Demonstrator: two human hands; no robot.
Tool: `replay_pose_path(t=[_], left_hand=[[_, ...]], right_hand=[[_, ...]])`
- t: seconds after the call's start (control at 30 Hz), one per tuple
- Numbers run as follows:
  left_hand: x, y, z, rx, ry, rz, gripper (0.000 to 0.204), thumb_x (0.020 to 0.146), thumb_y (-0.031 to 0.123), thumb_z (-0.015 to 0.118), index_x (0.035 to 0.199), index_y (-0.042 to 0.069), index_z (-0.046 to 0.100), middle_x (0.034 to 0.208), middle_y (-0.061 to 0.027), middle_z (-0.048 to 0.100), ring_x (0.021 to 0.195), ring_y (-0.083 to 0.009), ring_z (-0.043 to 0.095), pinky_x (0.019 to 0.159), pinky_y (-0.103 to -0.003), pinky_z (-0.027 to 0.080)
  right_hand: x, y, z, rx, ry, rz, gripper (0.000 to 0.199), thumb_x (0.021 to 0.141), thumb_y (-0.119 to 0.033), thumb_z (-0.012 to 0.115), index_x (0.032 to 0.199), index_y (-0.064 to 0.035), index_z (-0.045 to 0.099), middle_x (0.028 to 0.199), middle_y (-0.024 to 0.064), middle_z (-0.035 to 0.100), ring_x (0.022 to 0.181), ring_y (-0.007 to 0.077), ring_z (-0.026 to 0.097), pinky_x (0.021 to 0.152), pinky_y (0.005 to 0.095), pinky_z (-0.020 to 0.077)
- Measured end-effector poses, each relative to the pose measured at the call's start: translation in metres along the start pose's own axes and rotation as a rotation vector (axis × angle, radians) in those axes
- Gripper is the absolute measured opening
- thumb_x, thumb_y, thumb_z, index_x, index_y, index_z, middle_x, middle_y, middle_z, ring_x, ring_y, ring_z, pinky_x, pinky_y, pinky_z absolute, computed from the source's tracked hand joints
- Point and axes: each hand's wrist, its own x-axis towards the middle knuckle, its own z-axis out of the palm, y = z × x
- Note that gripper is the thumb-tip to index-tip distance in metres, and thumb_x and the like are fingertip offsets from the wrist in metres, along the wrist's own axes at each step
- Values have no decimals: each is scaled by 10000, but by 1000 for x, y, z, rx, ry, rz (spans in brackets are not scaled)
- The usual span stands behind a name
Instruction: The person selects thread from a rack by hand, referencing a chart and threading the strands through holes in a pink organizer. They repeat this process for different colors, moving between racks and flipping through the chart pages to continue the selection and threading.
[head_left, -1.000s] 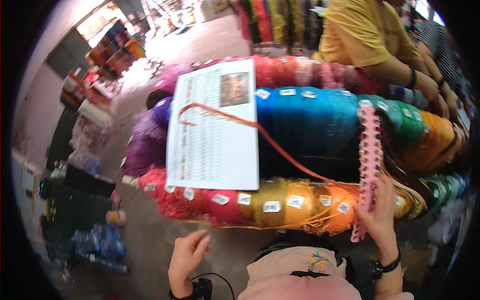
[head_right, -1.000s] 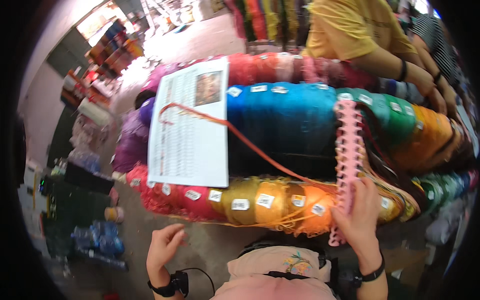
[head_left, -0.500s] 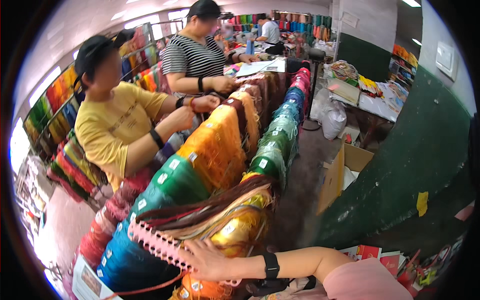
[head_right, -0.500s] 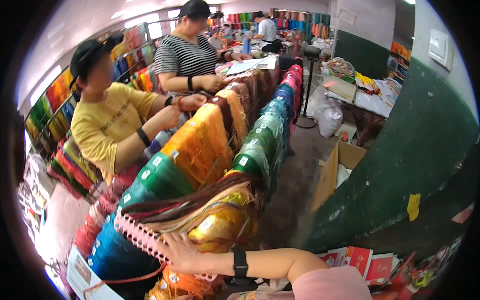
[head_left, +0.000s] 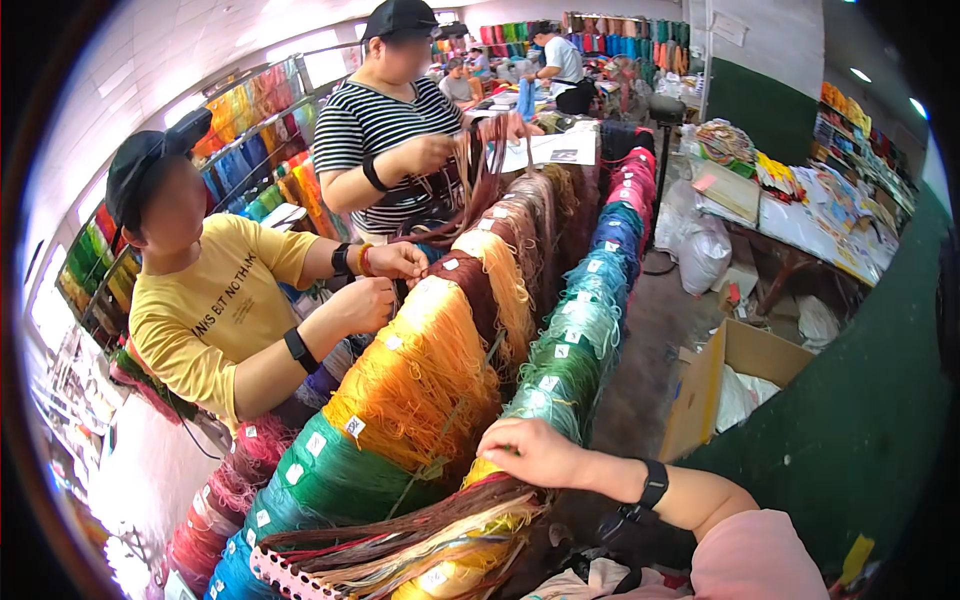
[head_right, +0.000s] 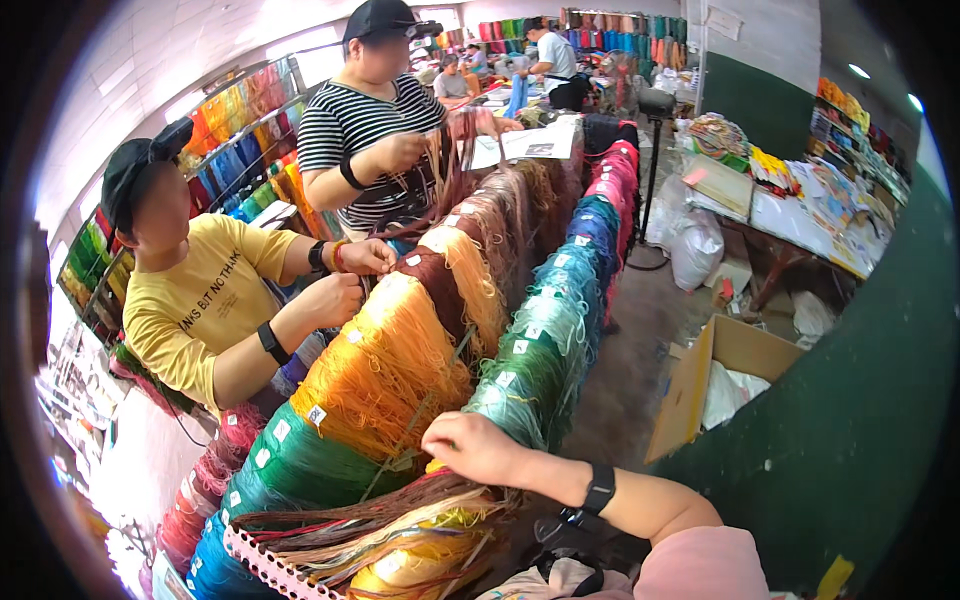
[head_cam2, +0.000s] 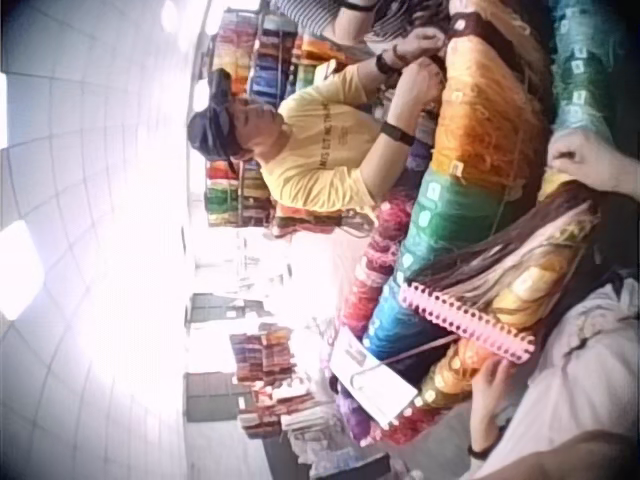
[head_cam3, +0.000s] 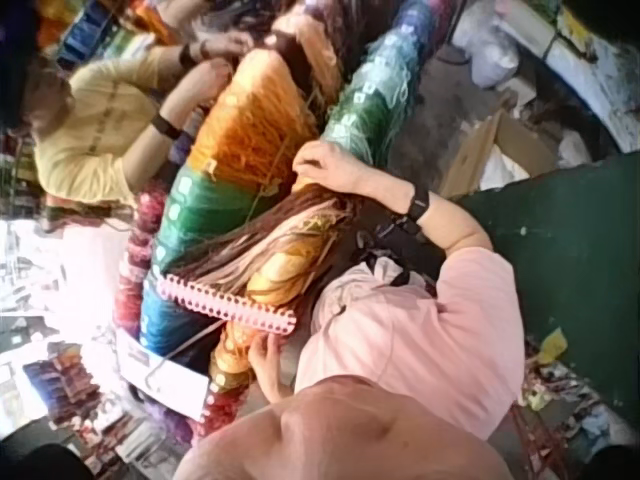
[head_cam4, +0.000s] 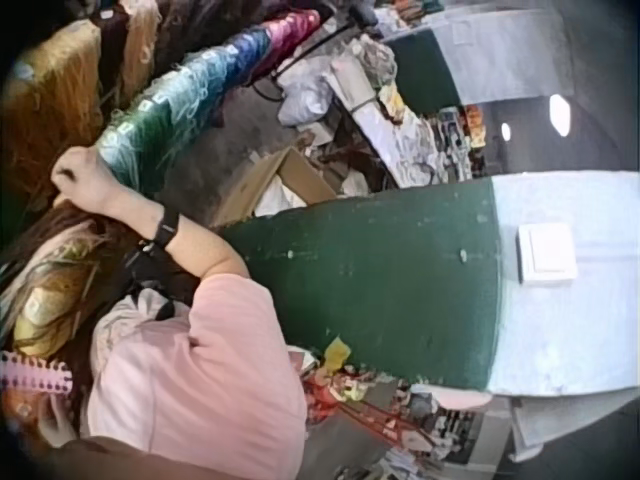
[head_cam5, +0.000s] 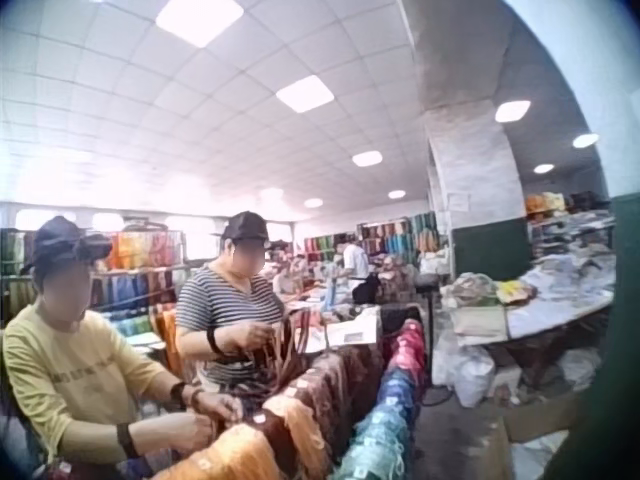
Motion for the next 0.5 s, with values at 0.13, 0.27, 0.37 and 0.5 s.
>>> replay_pose_path(t=[0.13,0.27,0.37,0.5], left_hand=[[-2,9,7,35,23,-63,169,803,144,550,851,-18,555,686,-42,576,618,-79,520,540,-196,413],[-5,12,-2,256,25,-221,162,801,136,550,826,-24,556,654,-33,553,600,-75,501,551,-215,426],[4,41,-3,339,14,-83,133,816,96,514,820,-31,550,637,-25,530,583,-83,479,536,-209,409],[16,75,2,366,-66,179,63,782,51,522,791,-8,543,634,-66,510,565,-141,478,525,-256,393]], right_hand=[[20,25,-29,-51,-37,71,98,766,-86,542,787,-1,585,749,76,582,666,152,566,599,250,442],[68,65,-54,72,96,185,110,770,-84,542,754,10,595,650,38,587,536,83,553,500,215,444],[103,91,-81,18,210,225,116,744,-94,549,726,8,601,592,44,583,502,99,572,489,231,461],[137,111,-107,-108,241,259,114,708,-87,565,730,13,614,619,78,605,531,127,600,522,238,474]])
